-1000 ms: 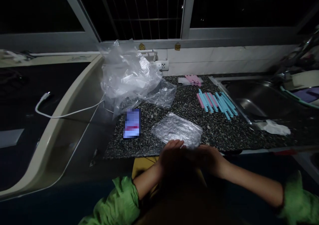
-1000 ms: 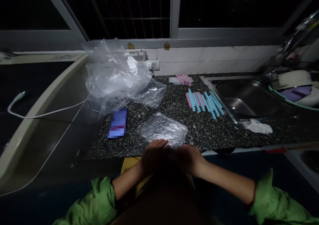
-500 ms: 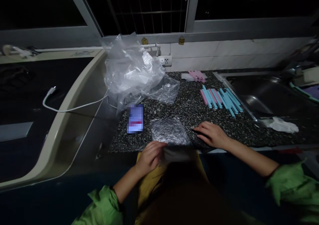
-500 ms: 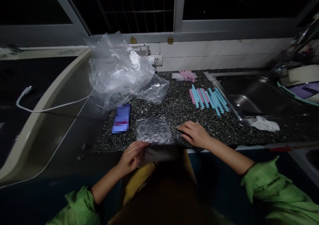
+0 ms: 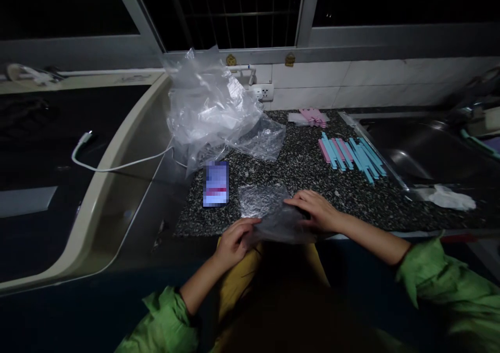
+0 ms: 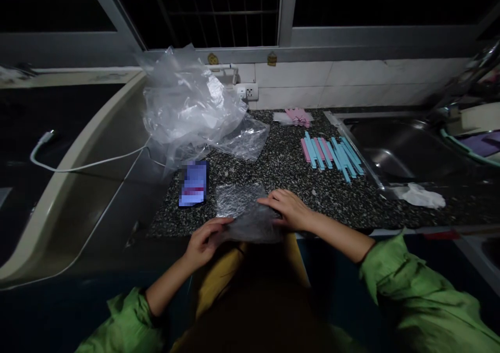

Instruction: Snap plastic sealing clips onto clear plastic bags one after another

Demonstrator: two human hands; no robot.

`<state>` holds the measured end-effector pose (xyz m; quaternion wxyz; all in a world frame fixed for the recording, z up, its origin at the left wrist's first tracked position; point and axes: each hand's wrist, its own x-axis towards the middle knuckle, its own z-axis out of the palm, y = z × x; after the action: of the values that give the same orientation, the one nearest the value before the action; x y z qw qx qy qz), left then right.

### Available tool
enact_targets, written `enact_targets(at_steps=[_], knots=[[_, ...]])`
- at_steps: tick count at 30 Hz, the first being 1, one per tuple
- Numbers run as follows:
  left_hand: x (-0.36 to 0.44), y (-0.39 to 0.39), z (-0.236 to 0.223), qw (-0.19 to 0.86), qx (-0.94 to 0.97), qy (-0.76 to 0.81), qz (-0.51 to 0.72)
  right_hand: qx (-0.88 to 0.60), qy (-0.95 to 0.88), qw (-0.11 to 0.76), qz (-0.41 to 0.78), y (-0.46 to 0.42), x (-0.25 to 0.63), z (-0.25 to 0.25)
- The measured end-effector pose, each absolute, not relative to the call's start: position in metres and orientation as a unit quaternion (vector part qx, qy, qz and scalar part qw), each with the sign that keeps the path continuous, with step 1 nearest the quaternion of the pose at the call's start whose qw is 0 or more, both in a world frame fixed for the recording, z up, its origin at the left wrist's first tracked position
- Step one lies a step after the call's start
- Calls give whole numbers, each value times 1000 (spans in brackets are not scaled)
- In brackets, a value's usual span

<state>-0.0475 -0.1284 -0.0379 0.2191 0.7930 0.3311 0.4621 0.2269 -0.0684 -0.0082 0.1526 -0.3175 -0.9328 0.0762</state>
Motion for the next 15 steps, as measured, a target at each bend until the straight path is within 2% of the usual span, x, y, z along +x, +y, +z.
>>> enact_targets(at_steps=[6,9,15], knots=[[-51,-127,-43,206,816,300,450,-259,-948,182,16,-60,227,-11],[-57,-126,-43,168,835,315,419,-262,-943,202,40,-59,227,-15],[-65,-122,-36,103,826,452,322,-287,-922,231,119,-61,229,-14]])
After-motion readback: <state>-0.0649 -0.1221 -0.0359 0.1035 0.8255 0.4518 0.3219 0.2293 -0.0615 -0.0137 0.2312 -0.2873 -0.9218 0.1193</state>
